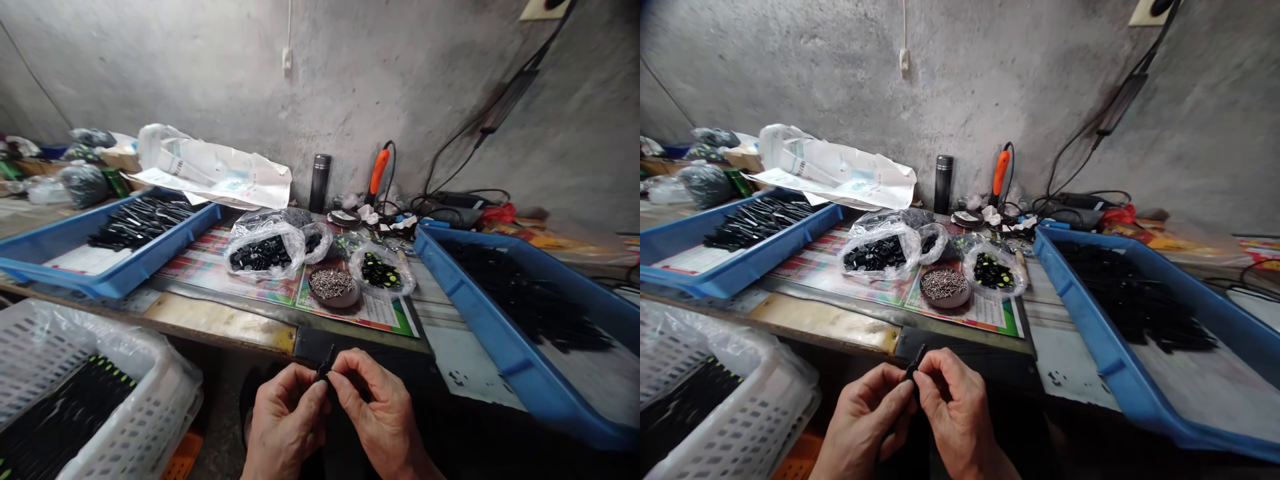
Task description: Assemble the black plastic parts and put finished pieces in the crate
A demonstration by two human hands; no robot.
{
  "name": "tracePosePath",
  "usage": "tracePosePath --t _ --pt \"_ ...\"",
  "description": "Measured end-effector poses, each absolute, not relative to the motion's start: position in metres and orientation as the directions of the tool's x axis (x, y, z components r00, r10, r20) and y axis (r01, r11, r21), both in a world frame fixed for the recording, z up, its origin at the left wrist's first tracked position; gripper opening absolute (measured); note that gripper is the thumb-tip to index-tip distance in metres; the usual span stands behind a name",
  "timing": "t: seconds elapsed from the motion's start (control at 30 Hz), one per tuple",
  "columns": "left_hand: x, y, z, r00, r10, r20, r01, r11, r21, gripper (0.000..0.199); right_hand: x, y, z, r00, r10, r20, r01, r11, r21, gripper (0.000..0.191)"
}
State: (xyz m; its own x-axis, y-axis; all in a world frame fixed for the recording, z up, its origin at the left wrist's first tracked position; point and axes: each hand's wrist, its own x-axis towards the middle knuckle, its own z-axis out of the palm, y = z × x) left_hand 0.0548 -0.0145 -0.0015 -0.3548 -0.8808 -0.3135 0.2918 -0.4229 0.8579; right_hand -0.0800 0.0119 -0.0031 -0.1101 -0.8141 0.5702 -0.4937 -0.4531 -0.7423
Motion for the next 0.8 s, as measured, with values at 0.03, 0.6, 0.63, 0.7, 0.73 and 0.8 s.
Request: tracePosePath --t 0.03,0.6,0.63,0.7,0.73,0.8 --pt "0.054 -0.013 0.000 -0.340 -0.891 -0.302 0.301 -0.407 0.862 0.050 -0.079 0.012 -0.005 -0.102 -0.779 0.619 -0.551 -0.474 -0.687 0.014" --pt "0.052 -0.013 -0.039 -0.301 -0.940 -0.161 0.246 -0.240 0.939 0.045 -0.073 0.020 -0.019 0.027 -0.652 0.758 -0.753 -0.511 -0.413 0.015" --pt "0.052 -0.012 -0.040 -0.301 -0.940 -0.164 0.245 -0.242 0.939 0.046 -0.072 0.020 -0.020 0.013 -0.653 0.757 -0.745 -0.511 -0.428 0.015" --pt "0.052 -0.011 -0.038 -0.298 -0.939 -0.174 0.251 -0.253 0.934 0.047 -0.070 0.020 -0.022 -0.063 -0.699 0.712 -0.680 -0.492 -0.544 0.016" --pt "0.052 -0.010 -0.036 -0.297 -0.938 -0.178 0.254 -0.257 0.933 0.047 -0.070 0.018 -0.022 -0.131 -0.758 0.639 -0.591 -0.458 -0.664 0.017" --pt "0.053 -0.008 -0.028 -0.294 -0.938 -0.184 0.257 -0.264 0.930 0.047 -0.071 0.016 -0.021 -0.243 -0.897 0.371 -0.272 -0.304 -0.913 0.020"
